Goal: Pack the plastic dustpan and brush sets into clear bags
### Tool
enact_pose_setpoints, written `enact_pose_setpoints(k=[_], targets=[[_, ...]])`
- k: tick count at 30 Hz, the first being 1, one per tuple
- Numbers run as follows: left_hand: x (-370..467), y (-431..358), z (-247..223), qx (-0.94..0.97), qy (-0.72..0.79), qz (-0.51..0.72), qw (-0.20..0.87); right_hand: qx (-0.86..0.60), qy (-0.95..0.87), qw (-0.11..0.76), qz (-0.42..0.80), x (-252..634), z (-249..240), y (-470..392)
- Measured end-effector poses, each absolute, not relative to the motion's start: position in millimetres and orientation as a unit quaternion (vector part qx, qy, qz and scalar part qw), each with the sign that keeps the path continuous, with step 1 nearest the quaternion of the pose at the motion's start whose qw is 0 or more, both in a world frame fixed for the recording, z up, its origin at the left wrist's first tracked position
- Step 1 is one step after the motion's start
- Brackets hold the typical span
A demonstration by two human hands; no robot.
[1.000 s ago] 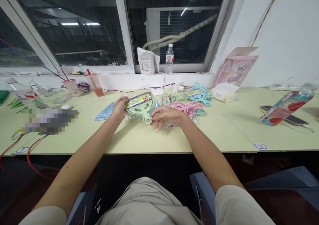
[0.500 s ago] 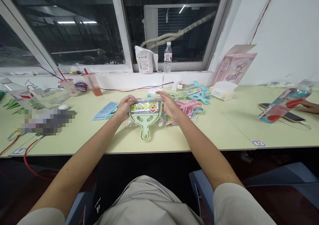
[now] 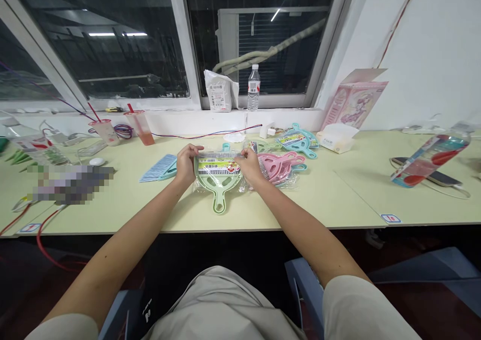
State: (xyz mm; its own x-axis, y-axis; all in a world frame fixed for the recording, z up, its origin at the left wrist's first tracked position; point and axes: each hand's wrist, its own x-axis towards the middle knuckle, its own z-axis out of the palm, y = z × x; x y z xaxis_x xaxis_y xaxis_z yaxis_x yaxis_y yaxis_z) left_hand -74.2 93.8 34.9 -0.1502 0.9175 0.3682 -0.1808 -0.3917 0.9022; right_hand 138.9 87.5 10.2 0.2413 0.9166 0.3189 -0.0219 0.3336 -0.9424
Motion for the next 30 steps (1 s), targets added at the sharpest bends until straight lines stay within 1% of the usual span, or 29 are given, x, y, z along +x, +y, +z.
enact_pose_setpoints(k=[3, 4, 8, 10, 14, 21, 25, 30], targets=[[-74.9, 90.9, 37.5, 0.51, 0.381, 0.656, 0.405, -0.464, -0.493, 0.661, 0.324, 139.9, 5.0, 91.2], [-74.8, 89.1, 38.7, 0.526, 0.4, 0.647, 0.381, -0.468, -0.495, 0.662, 0.312, 141.1, 3.9, 92.0], [-72.3, 81.6, 41.3, 0.604, 0.48, 0.595, 0.225, -0.481, -0.518, 0.658, 0.259, 145.7, 2.6, 92.0], [-70.3, 79.8, 40.1, 0.617, 0.492, 0.585, 0.187, -0.482, -0.527, 0.654, 0.248, 145.8, 3.2, 90.6], [-66.1, 79.2, 37.5, 0.62, 0.497, 0.58, 0.182, -0.48, -0.538, 0.648, 0.245, 140.5, 6.6, 85.6], [-54.8, 69.2, 43.0, 0.648, 0.534, 0.535, 0.095, -0.479, -0.537, 0.658, 0.222, 128.6, 20.0, 69.1], [-50.3, 65.2, 44.2, 0.661, 0.51, 0.545, 0.075, -0.511, -0.533, 0.646, 0.194, 125.9, 23.1, 64.0], [-50.8, 66.0, 41.7, 0.659, 0.507, 0.55, 0.073, -0.522, -0.532, 0.636, 0.201, 127.1, 23.1, 65.0]])
